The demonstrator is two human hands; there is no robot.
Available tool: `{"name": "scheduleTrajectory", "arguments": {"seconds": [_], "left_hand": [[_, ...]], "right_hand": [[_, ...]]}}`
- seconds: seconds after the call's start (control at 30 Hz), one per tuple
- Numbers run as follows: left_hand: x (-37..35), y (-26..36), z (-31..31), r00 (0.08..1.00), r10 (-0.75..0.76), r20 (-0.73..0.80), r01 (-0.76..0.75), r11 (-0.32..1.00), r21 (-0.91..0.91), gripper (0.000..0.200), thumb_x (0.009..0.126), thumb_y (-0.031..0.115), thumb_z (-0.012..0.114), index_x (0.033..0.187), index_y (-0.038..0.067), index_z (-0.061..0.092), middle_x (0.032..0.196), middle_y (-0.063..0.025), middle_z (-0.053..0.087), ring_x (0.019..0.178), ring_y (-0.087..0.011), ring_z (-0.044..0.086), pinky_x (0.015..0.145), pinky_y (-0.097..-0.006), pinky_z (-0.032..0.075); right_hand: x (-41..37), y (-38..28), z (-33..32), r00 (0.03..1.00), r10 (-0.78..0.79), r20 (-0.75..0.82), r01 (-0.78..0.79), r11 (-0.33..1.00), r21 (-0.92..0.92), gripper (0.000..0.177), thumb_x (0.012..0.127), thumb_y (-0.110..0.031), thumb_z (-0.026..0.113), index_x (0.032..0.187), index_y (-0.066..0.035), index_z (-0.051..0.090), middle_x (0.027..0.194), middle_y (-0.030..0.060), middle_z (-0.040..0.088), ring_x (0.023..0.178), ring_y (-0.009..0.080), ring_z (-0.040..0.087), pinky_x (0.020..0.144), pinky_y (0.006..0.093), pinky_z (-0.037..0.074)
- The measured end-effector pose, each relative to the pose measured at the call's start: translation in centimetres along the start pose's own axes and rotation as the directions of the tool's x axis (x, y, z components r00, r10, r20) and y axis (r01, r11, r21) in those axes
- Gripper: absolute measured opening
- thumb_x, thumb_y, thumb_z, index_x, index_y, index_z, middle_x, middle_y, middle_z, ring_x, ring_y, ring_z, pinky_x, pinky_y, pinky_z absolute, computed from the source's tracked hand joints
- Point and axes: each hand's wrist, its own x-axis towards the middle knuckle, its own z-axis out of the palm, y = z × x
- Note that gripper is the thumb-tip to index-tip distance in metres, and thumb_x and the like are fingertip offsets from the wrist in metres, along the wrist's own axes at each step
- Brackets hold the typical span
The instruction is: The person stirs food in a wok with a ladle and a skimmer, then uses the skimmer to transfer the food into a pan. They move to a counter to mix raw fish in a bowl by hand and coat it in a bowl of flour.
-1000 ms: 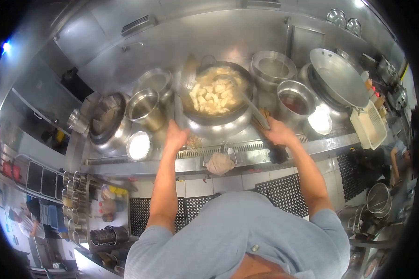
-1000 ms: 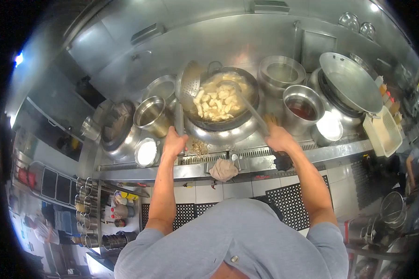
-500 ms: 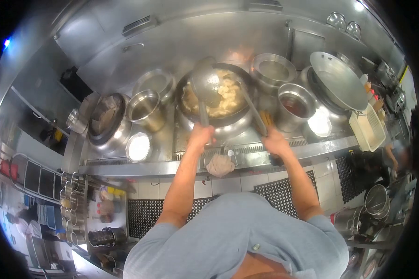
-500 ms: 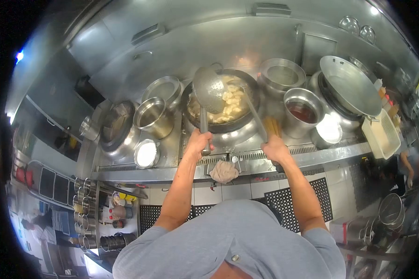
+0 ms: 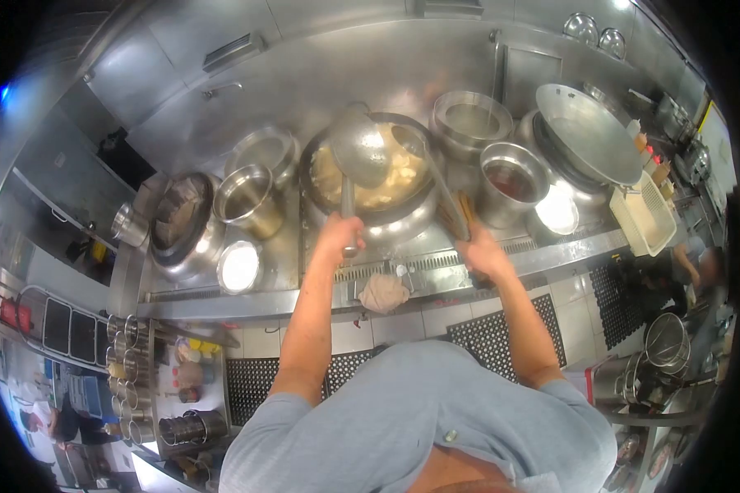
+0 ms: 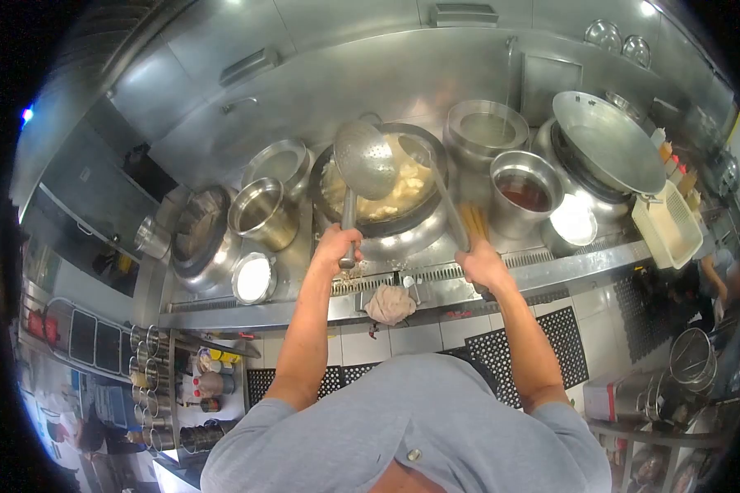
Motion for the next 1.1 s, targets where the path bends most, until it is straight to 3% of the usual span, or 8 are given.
{"name": "scheduleTrajectory", "arguments": {"seconds": [0.1,0.3,0.4,0.53,0.67,0.77,0.9,1.1], "left_hand": [[-0.2,0.7,1.7,0.995,0.066,-0.069,-0.049,0.975,0.218,0.032,0.073,0.006,0.059,0.099,-0.01,0.048,0.075,-0.0138,0.056,0.048,-0.0219,0.056,0.042,-0.0352,0.044],[0.4,1.6,3.3,0.997,0.074,0.032,-0.079,0.969,0.232,0.02,0.071,0.003,0.058,0.082,-0.009,0.047,0.063,-0.0104,0.05,0.044,-0.0199,0.053,0.039,-0.0341,0.046],[-0.1,1.6,2.8,0.999,0.039,0.0,-0.039,0.992,0.123,0.012,0.071,0.002,0.058,0.073,-0.006,0.049,0.063,-0.0105,0.051,0.044,-0.0199,0.053,0.04,-0.0342,0.047],[1.0,1.3,1.9,1.0,0.024,0.016,-0.025,0.994,0.103,0.01,0.073,0.002,0.057,0.073,-0.005,0.049,0.063,-0.0107,0.052,0.045,-0.0197,0.053,0.04,-0.035,0.049],[1.7,0.5,2.0,0.999,-0.024,0.035,0.025,1.0,-0.016,0.011,0.075,0.003,0.057,0.077,-0.005,0.05,0.064,-0.0108,0.052,0.045,-0.0194,0.053,0.041,-0.0352,0.049],[2.6,0.2,1.6,0.996,-0.047,0.074,0.057,0.989,-0.133,0.01,0.076,0.003,0.057,0.078,-0.005,0.051,0.064,-0.0111,0.052,0.046,-0.0192,0.052,0.043,-0.0351,0.05],[2.8,-0.7,1.2,0.992,-0.044,0.115,0.068,0.974,-0.217,0.009,0.077,0.003,0.057,0.079,-0.005,0.052,0.063,-0.011,0.052,0.045,-0.019,0.051,0.044,-0.0354,0.05],[3.0,-1.4,1.1,0.993,-0.011,0.118,0.034,0.981,-0.192,0.008,0.077,0.003,0.057,0.079,-0.004,0.052,0.064,-0.0108,0.052,0.046,-0.0185,0.051,0.046,-0.036,0.049]], "right_hand": [[0.6,0.8,1.3,1.0,0.023,0.016,-0.025,0.996,0.086,0.046,0.076,-0.015,0.053,0.114,0.011,0.047,0.062,0.0131,0.057,0.048,0.0203,0.056,0.049,0.0347,0.044],[-0.2,0.1,4.7,1.0,0.019,0.012,-0.021,0.988,0.15,0.044,0.078,-0.014,0.053,0.113,0.011,0.046,0.066,0.0144,0.058,0.049,0.021,0.057,0.05,0.0353,0.045],[-1.3,1.1,4.2,0.999,0.053,0.008,-0.054,0.993,0.103,0.044,0.078,-0.015,0.053,0.112,0.012,0.046,0.067,0.0165,0.058,0.051,0.0214,0.058,0.052,0.0352,0.046],[-1.6,1.9,5.0,0.997,0.078,-0.002,-0.078,0.995,0.059,0.043,0.078,-0.014,0.053,0.112,0.012,0.045,0.066,0.0153,0.057,0.05,0.0204,0.056,0.049,0.0352,0.045],[0.7,0.9,7.1,0.981,0.157,0.113,-0.192,0.849,0.492,0.032,0.078,-0.01,0.054,0.106,0.003,0.045,0.057,0.0042,0.048,0.043,0.0127,0.043,0.037,0.0287,0.032],[0.7,-1.0,7.0,0.984,0.104,0.144,-0.17,0.78,0.603,0.031,0.077,-0.009,0.054,0.104,0.002,0.044,0.059,0.0046,0.047,0.043,0.0124,0.043,0.037,0.0279,0.033],[0.8,-0.7,7.8,0.989,0.071,0.129,-0.137,0.769,0.624,0.031,0.076,-0.008,0.055,0.103,0.001,0.044,0.064,0.0056,0.048,0.045,0.0129,0.044,0.038,0.0277,0.034],[0.7,-1.4,7.8,0.992,0.076,0.101,-0.118,0.847,0.518,0.031,0.077,-0.007,0.054,0.105,0.001,0.045,0.067,0.0056,0.05,0.047,0.0134,0.046,0.04,0.0286,0.036]]}}
